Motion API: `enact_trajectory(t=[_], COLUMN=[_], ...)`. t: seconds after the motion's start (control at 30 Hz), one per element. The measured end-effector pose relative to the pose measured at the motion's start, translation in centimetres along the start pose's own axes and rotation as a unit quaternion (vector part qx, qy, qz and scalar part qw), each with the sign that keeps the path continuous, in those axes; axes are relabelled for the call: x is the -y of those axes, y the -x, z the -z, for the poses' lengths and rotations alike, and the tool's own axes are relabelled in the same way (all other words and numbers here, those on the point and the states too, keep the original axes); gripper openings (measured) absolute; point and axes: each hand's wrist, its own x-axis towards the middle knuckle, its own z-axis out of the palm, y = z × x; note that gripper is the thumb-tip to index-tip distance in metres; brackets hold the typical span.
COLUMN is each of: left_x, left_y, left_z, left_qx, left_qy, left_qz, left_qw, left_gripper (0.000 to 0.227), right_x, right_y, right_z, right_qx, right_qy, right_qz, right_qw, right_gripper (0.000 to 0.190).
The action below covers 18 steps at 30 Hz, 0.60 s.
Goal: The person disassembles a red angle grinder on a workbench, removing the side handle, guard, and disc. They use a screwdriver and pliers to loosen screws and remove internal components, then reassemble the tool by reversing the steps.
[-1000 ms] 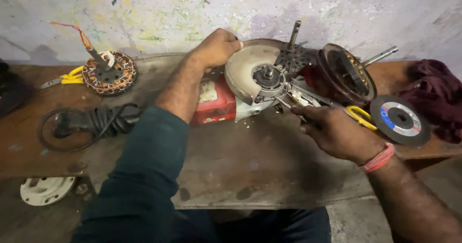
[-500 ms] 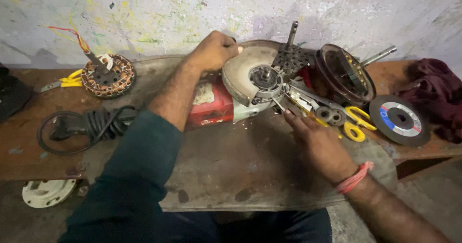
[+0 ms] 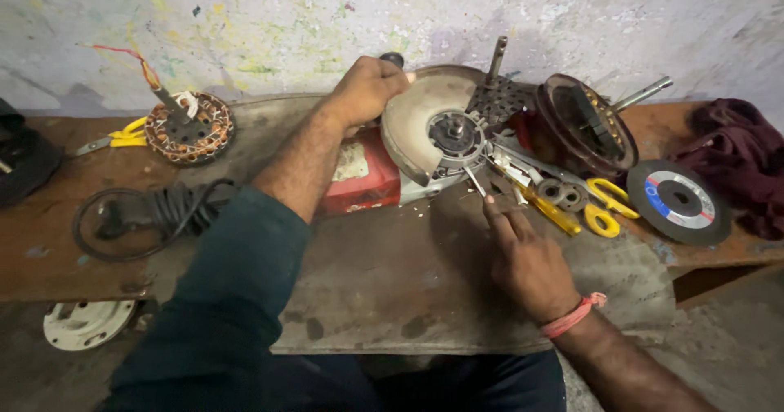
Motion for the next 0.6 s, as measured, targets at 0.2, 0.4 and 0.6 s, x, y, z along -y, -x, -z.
enact_trajectory(t=[0.2, 0.4, 0.6], left_x=[-0.3, 0.4, 1.7], left_y=[0.3, -0.7, -1.3], left_z=[-0.2, 0.1, -0.1], left_qx=[-0.025, -0.019, -0.007], left_qy=[-0.015, -0.024, -0.010], left_qz=[0.002, -0.007, -0.007], left_qw=[1.000, 1.000, 1.000], left_gripper=[0.029, 0.029, 0.029], right_x=[1.1, 0.1, 0.3], right_y=[-0.7, -2.4, -4.3], right_z=[2.3, 7.3, 7.1], right_qx=[-0.113, 0.010, -0.013], right_qy=[-0.110, -0.158, -0.149], right_qz=[0.089, -0.026, -0.002], right_qw=[0.983, 0.987, 0.989], right_gripper=[0.055, 0.041, 0.041])
